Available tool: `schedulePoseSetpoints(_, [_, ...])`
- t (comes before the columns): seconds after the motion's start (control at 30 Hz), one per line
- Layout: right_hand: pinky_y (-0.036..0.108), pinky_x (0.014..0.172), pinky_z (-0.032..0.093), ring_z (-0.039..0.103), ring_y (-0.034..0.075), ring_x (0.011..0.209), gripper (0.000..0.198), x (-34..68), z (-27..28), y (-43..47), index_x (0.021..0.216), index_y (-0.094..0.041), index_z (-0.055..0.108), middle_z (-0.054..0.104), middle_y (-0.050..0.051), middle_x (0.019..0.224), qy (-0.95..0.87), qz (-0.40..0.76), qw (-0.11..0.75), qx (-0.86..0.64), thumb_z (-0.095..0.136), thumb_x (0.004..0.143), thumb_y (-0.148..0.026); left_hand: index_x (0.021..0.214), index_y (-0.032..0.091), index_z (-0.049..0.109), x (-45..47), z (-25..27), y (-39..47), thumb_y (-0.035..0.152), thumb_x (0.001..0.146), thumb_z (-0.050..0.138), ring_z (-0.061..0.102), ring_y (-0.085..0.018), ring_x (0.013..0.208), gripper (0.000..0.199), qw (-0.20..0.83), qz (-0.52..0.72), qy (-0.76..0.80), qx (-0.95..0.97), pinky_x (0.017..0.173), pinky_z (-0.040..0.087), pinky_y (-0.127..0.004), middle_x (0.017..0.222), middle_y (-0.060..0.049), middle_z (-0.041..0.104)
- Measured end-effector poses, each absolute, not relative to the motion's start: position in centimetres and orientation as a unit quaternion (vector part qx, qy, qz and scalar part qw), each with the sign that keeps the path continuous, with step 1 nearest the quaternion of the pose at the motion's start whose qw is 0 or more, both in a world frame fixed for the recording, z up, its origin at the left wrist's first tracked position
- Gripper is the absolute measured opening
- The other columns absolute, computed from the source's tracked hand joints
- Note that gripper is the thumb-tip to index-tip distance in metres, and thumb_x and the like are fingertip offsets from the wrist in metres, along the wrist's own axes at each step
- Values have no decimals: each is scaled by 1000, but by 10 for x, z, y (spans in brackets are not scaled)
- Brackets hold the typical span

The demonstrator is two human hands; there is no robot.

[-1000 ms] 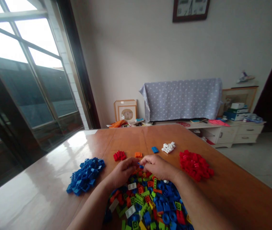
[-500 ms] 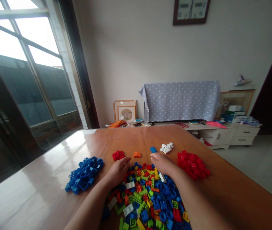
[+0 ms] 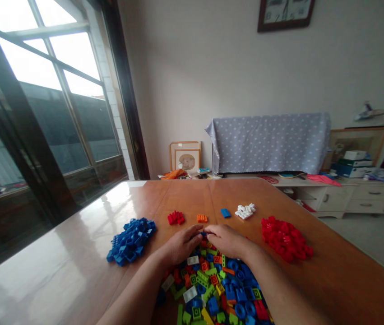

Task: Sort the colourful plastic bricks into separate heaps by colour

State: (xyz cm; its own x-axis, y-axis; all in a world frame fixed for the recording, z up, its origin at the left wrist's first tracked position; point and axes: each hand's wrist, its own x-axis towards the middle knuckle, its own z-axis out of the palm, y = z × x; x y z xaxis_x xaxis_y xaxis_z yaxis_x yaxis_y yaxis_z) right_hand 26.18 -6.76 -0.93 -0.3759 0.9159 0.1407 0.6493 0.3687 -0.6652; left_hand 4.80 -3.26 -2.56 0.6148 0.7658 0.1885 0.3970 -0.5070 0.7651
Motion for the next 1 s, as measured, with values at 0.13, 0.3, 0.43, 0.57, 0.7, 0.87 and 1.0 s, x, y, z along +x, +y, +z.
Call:
schedulePoseSetpoints(0.13, [34,91,51,67,25,101,31,261,-1,-71,108,-23,75,76,3,110,-779,290,278,-481,48,92,-27,134,21,64,48,-19,-36,47,96,52,63,-27,118,48,388,290,322,813,102,48,-34,130,-9,68])
schedulePoseSetpoints(0.3, [31,84,52,66,23,94,27,267,8,-76,103,-20,75,76,3,101,-772,305,265,-489,52,89,-25,127,17,66,48,-5,-42,43,99,48,65,-23,107,42,436,295,283,802,96,49,-32,117,-9,71])
schedulePoseSetpoints(0.43, [30,80,51,66,20,88,27,273,18,-82,105,-20,73,75,2,98,-760,337,263,-489,51,89,-25,120,16,67,47,6,-48,42,98,50,65,-22,102,39,477,286,271,786,92,49,-31,109,-7,71])
schedulePoseSetpoints(0.57, [33,87,51,68,21,94,29,279,30,-92,114,-21,70,76,3,102,-742,391,264,-477,50,93,-30,123,13,64,46,12,-52,44,96,53,66,-22,99,42,534,285,279,746,88,50,-32,106,-9,72])
schedulePoseSetpoints(0.7, [35,91,50,69,22,97,33,285,42,-102,119,-20,67,76,5,101,-725,404,292,-475,52,95,-38,123,11,64,44,12,-52,48,94,55,68,-23,93,48,560,320,290,707,85,51,-33,98,-10,73])
schedulePoseSetpoints(0.87, [37,93,50,69,23,101,36,296,52,-100,114,-19,67,76,8,103,-693,337,391,-504,56,94,-46,113,13,69,39,12,-43,53,92,55,67,-22,86,47,528,366,307,703,81,51,-33,93,-9,74])
schedulePoseSetpoints(1.0, [38,93,49,69,22,96,36,301,61,-98,112,-19,68,76,7,97,-665,292,451,-518,57,94,-47,109,13,71,34,14,-38,54,92,55,67,-22,85,47,498,402,333,692,81,51,-33,93,-10,74])
